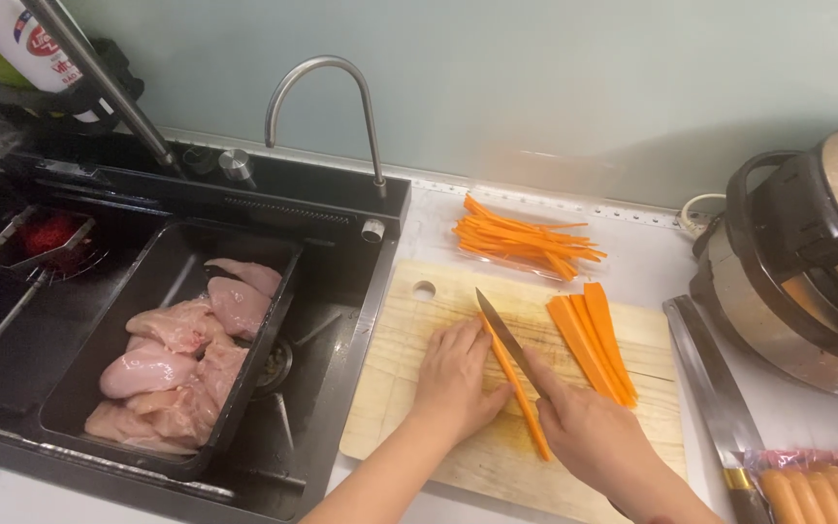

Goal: Cutting carrots into thin julienne strips on a wooden cutting board using a chef's knife.

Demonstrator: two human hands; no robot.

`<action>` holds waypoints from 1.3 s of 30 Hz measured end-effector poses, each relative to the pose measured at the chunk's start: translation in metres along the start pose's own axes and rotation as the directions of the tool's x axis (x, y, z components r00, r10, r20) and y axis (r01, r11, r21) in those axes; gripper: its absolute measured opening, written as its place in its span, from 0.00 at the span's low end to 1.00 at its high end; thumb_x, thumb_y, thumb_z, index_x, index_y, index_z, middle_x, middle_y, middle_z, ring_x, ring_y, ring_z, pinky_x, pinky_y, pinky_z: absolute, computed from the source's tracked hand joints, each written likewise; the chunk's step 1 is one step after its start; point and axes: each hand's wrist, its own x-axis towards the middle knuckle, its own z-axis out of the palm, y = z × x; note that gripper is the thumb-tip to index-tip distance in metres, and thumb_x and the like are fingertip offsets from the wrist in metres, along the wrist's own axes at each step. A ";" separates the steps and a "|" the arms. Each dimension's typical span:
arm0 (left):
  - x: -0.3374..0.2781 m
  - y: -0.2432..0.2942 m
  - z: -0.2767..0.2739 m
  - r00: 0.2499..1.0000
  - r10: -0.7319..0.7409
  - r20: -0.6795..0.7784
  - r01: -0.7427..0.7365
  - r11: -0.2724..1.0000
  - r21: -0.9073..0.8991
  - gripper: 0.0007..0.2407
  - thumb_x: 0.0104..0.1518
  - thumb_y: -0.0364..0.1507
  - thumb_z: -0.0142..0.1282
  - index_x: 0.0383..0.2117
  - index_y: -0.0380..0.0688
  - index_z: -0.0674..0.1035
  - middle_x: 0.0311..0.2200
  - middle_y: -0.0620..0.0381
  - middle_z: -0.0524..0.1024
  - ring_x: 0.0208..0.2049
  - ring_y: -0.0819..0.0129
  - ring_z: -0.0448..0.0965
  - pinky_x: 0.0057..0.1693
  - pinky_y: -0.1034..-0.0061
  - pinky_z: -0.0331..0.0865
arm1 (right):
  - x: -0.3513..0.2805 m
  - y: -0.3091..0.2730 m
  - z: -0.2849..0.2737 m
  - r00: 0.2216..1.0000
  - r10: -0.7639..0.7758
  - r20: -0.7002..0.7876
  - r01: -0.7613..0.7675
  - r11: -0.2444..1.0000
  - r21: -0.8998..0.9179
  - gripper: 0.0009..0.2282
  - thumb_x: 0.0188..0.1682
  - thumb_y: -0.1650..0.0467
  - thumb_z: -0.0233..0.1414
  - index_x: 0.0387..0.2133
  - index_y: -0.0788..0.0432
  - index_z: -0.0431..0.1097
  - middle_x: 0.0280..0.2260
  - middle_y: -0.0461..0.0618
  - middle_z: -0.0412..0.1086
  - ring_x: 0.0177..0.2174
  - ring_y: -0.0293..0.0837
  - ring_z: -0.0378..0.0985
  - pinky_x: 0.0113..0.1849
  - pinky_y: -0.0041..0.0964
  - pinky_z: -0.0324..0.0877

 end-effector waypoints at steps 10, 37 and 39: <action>0.000 0.000 0.001 1.000 0.003 -0.008 -0.003 1.000 -0.004 0.32 0.44 0.36 0.70 0.55 0.30 0.72 0.58 0.40 0.69 0.62 0.48 0.64 0.67 0.54 0.52 | -0.004 0.000 -0.003 1.000 -0.027 -0.014 0.026 1.000 -0.017 0.31 0.51 0.65 0.42 0.71 0.36 0.47 0.35 0.54 0.78 0.37 0.55 0.81 0.41 0.53 0.73; 0.005 0.004 0.003 0.990 -0.055 0.131 0.049 0.998 0.051 0.33 0.44 0.43 0.69 0.53 0.33 0.73 0.61 0.39 0.65 0.66 0.47 0.58 0.68 0.44 0.48 | -0.060 -0.004 -0.053 0.933 0.086 0.350 -0.038 0.989 -0.141 0.30 0.52 0.68 0.36 0.70 0.34 0.37 0.22 0.58 0.77 0.20 0.54 0.80 0.37 0.50 0.78; 0.005 0.005 0.003 0.989 -0.059 0.139 0.050 0.996 0.067 0.34 0.43 0.44 0.69 0.54 0.33 0.72 0.61 0.38 0.64 0.66 0.47 0.58 0.68 0.43 0.48 | -0.064 -0.007 -0.059 0.886 0.172 0.431 -0.128 0.983 -0.129 0.31 0.56 0.68 0.35 0.75 0.36 0.38 0.23 0.57 0.75 0.21 0.54 0.80 0.34 0.48 0.80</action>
